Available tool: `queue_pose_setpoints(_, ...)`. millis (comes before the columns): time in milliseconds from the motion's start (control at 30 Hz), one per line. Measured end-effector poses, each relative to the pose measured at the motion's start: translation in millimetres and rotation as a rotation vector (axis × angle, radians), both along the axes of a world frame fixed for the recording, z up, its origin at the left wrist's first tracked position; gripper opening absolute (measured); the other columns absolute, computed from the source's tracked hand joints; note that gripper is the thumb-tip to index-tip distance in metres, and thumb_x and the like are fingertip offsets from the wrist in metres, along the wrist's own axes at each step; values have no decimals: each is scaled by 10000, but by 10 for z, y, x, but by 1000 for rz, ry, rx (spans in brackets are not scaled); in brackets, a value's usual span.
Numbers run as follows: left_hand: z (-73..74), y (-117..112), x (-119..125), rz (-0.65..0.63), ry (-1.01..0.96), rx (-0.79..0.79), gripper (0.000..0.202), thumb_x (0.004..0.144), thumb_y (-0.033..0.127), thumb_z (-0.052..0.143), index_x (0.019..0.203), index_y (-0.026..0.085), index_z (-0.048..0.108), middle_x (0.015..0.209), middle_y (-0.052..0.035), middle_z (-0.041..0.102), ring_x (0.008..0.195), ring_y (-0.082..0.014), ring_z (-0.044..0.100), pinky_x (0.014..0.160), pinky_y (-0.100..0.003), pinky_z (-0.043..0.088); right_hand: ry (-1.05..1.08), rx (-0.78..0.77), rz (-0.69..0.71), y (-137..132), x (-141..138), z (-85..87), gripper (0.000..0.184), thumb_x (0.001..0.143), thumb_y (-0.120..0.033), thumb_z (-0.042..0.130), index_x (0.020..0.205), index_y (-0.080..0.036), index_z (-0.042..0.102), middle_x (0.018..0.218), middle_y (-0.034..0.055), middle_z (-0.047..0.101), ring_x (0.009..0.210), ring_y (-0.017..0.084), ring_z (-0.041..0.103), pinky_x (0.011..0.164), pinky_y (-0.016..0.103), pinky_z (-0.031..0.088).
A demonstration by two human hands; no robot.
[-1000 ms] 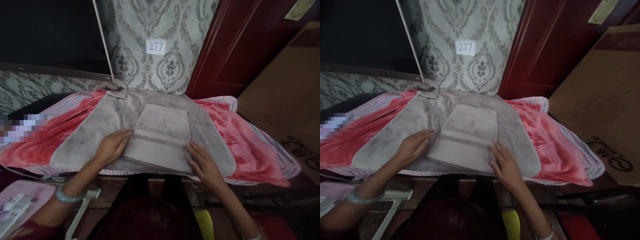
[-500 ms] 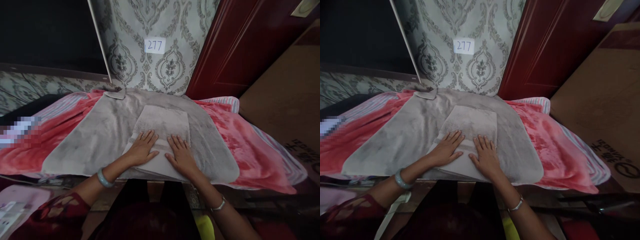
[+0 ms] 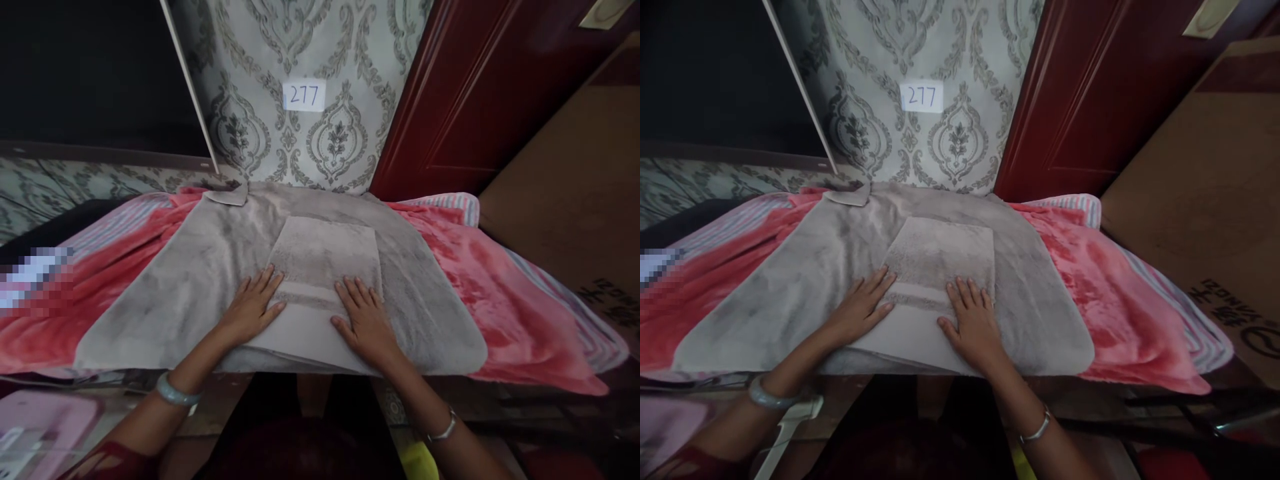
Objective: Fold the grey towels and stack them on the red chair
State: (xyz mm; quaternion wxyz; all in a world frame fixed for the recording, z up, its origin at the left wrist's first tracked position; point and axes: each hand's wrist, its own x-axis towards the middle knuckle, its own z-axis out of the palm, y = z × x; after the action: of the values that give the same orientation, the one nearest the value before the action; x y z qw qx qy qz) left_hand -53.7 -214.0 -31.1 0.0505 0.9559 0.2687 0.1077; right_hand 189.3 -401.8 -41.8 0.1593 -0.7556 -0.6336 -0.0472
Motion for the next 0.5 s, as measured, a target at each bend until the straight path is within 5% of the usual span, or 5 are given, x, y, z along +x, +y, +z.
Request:
queue_pose_setpoints(300, 97, 23, 15, 21, 19, -51, 644, 1031, 530, 331, 1595, 218, 336, 1678, -158, 252, 1519, -331, 322, 1184, -593, 326, 37, -51, -48, -81, -25, 63, 626, 1028, -477, 386, 1588, -197, 380, 1668, 113, 293, 1550, 300, 225, 1232, 542, 228)
queue_pose_setpoints(500, 417, 13, 253, 8, 13, -3, 599, 1021, 498, 362, 1508, 174, 491, 1643, -172, 341, 1534, -370, 270, 1189, -633, 284, 80, -53, -80, 1, 105, 316, 633, 1034, -456, 372, 1596, -165, 360, 1646, 140, 339, 1539, 283, 263, 1232, 505, 254)
